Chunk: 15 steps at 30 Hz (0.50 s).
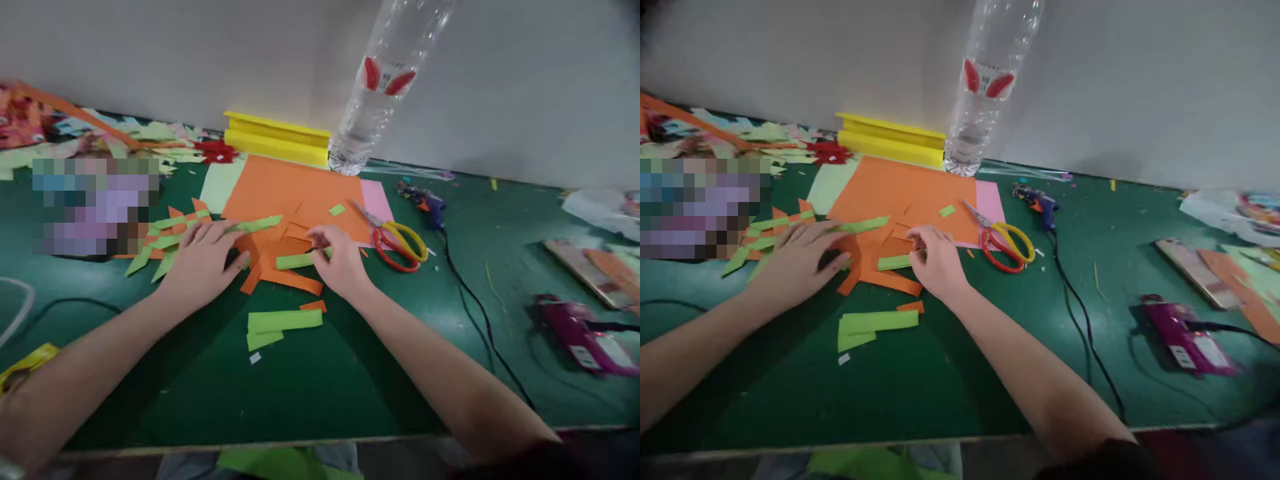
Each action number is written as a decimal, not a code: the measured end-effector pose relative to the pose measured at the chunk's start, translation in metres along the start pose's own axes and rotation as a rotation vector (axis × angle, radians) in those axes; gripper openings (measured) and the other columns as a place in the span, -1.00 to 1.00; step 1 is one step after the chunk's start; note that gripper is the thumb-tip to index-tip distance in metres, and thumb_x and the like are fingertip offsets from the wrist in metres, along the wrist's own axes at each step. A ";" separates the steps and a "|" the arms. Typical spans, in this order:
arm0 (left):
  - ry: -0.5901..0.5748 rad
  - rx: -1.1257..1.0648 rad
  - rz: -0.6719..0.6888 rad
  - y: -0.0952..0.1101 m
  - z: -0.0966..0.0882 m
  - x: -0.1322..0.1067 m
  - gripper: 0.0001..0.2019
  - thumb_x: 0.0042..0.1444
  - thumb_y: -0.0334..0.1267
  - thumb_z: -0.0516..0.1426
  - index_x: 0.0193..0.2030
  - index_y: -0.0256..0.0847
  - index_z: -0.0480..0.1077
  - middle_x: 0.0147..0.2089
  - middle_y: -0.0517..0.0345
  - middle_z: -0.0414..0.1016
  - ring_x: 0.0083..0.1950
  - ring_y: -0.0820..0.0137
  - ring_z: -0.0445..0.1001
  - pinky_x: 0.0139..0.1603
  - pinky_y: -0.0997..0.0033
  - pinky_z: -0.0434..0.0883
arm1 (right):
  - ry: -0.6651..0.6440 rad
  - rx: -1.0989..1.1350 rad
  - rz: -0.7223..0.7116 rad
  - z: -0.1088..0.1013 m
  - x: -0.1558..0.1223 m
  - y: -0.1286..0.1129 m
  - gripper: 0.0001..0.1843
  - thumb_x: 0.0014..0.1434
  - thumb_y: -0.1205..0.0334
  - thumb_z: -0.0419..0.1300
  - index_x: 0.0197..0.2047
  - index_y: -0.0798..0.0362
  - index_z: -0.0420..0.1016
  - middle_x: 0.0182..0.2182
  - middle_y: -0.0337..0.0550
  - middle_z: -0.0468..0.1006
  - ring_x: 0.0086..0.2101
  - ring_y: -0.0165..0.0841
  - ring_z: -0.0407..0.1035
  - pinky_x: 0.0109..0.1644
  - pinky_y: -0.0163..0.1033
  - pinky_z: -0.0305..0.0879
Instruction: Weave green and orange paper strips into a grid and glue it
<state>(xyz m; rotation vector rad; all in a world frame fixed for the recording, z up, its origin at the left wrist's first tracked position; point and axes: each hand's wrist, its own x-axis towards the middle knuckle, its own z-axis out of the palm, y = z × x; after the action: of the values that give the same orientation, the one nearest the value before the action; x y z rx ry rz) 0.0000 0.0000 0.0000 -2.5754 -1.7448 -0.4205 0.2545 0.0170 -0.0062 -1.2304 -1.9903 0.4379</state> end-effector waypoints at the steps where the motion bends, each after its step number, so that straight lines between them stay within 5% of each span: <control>1: 0.004 -0.001 -0.003 0.000 0.000 0.000 -0.52 0.30 -0.06 -0.13 0.13 -0.30 0.39 0.26 -0.18 0.36 0.27 0.00 0.31 0.35 -0.11 0.10 | 0.019 -0.021 -0.006 0.000 0.000 0.000 -0.69 0.00 0.46 0.03 -0.18 0.04 0.41 -0.37 -0.16 0.53 -0.31 -0.29 0.42 -0.07 -0.08 0.28; 15: 0.115 -0.124 -0.014 0.003 -0.005 0.002 -0.57 0.29 -0.08 -0.11 0.08 -0.23 0.42 0.16 -0.13 0.42 0.19 0.03 0.39 0.34 -0.13 0.12 | 0.102 -0.016 -0.020 -0.003 0.002 -0.002 -0.78 0.04 0.43 0.03 -0.30 -0.01 0.42 -0.39 -0.20 0.56 -0.27 -0.28 0.44 0.02 0.01 0.24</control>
<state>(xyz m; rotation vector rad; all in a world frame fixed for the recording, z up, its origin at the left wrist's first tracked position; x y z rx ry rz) 0.0025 -0.0005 0.0057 -2.5628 -1.7523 -0.6832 0.2549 0.0178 -0.0021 -1.2168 -1.9210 0.3431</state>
